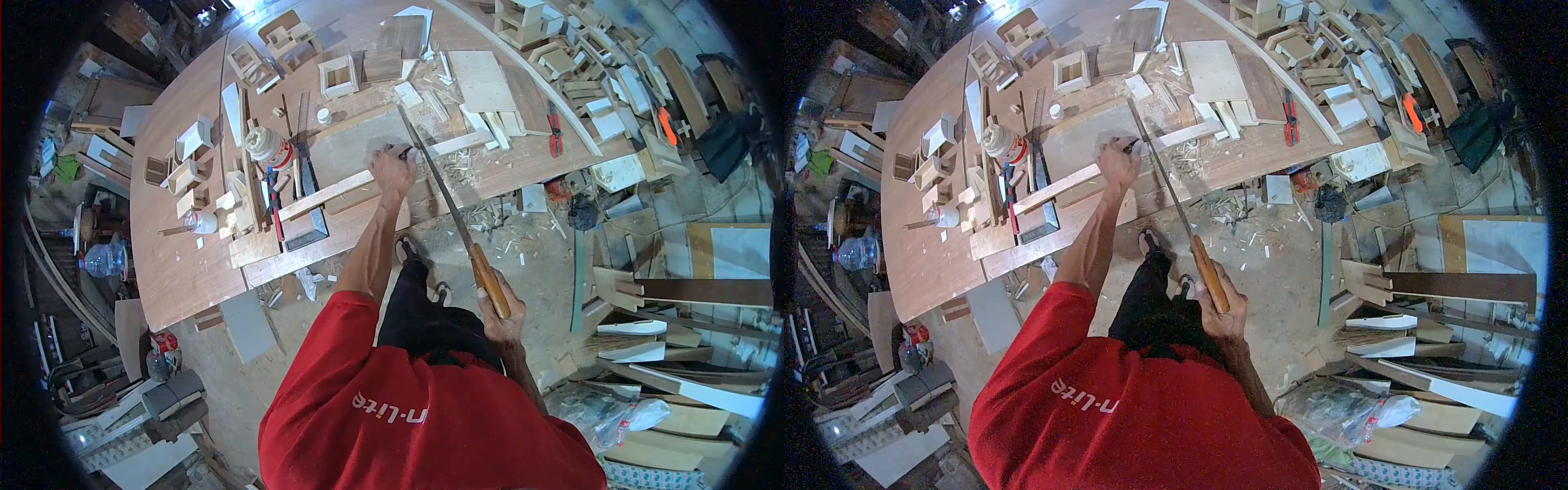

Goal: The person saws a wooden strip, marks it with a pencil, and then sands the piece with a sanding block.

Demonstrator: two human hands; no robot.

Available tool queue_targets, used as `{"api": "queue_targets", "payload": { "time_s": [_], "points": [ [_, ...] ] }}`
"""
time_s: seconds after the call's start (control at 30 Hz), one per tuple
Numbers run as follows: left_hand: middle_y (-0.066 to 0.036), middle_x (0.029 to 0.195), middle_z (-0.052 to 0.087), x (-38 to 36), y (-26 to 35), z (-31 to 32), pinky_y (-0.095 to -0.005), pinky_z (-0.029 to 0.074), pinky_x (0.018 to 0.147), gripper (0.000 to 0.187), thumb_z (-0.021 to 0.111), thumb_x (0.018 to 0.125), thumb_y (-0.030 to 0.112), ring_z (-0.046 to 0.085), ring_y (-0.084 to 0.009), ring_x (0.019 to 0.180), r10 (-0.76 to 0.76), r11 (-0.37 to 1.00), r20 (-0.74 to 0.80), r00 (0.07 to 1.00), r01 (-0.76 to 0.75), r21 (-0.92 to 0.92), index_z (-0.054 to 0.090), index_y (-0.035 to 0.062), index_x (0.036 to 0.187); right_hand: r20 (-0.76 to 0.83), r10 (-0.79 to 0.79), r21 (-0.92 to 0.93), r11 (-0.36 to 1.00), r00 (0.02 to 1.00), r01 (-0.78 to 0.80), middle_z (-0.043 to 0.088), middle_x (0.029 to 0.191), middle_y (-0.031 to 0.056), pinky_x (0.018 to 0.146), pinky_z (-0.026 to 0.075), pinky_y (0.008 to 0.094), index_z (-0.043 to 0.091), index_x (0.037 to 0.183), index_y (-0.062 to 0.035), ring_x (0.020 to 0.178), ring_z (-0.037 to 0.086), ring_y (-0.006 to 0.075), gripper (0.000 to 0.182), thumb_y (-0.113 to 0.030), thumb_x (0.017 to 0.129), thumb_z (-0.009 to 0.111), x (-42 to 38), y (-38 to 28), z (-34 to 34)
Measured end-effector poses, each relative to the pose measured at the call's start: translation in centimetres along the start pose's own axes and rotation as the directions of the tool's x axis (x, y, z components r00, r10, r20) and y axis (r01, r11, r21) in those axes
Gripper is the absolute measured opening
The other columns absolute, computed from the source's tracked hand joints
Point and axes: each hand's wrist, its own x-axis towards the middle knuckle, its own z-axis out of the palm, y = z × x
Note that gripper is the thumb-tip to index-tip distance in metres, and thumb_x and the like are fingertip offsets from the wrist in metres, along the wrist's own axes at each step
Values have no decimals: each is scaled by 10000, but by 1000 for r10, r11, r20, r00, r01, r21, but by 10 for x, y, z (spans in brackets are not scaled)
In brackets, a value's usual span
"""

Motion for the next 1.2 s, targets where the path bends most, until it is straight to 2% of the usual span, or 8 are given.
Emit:
{"api": "queue_targets", "payload": {
  "time_s": [0.23, 0.3, 0.5, 0.8, 0.9, 1.03, 1.1, 1.2],
  "points": [
    [-81, 1048, 617, 4, -8, 6, -473, 383, 841, 288, 673, 677, 326, 522, -322, 1002, 26, 994, 54, 998, -32, 109, 724, 198, 930, 30, -1, 3, 1000, 1000, 1, 655, 1054, 187, 732, 528, 303, 519, 1262, 15, 879, 671, 216, 449, -25, 835, 655, -7, 6, -5],
    [-73, 947, 670, 4, -8, 7, -534, 398, 823, 252, 619, 761, 401, 552, -340, 991, 29, 991, 14, 999, -31, 127, 731, 251, 929, 45, 59, -6, 998, 997, -59, 667, 1033, 166, 775, 506, 277, 536, 1258, 27, 911, 653, 176, 397, -51, 877, 618, -8, 2, -7],
    [-61, 1038, 627, 2, 1, 2, -452, 373, 842, 233, 693, 684, 320, 526, -300, 1002, -13, 992, 19, 1000, 11, 123, 730, 225, 894, 36, 54, -23, 998, 998, -53, 657, 1007, 192, 688, 530, 295, 509, 1280, 11, 834, 673, 207, 466, -39, 837, 644, -15, 1, -8],
    [-48, 992, 663, 2, 9, -4, -450, 360, 860, 190, 696, 727, 343, 536, -294, 1027, -80, 980, 62, 995, 67, 186, 727, 229, 876, 89, 87, 14, 996, 992, -88, 662, 928, 193, 644, 527, 308, 508, 1273, 19, 762, 679, 205, 460, -76, 844, 644, 24, 19, 13],
    [-43, 1005, 663, 3, 9, -6, -473, 356, 878, 205, 696, 740, 364, 535, -291, 1035, -66, 988, 70, 995, 55, 148, 729, 226, 888, 57, -117, -59, 991, 992, 120, 661, 920, 205, 629, 520, 303, 501, 1272, 33, 749, 675, 201, 462, -80, 846, 639, 9, 21, 0],
    [-36, 1015, 658, -1, 4, 1, -489, 347, 906, 211, 686, 753, 382, 535, -292, 1023, -49, 985, 73, 996, 36, 168, 731, 231, 894, 69, 0, -15, 1000, 998, 1, 651, 996, 157, 755, 492, 278, 520, 1247, 28, 866, 611, 153, 377, -69, 888, 581, 19, 18, 5],
    [-67, 918, 657, -1, 3, 0, -479, 379, 809, 166, 671, 740, 326, 536, -313, 972, 58, 984, -45, 997, -50, 170, 704, 210, 854, 139, 183, 31, 982, 973, -189, 649, 1034, 176, 781, 494, 282, 507, 1265, 43, 898, 615, 166, 405, -62, 880, 575, 44, 18, 22],
    [-71, 961, 644, 0, -3, 2, -467, 359, 856, 182, 664, 749, 301, 520, -314, 1008, 58, 993, 2, 998, -58, 104, 704, 201, 896, 40, 37, 27, 999, 999, -38, 656, 1025, 243, 746, 529, 338, 507, 1271, 52, 862, 680, 249, 458, -81, 844, 605, 41, 24, 31]
  ]
}}
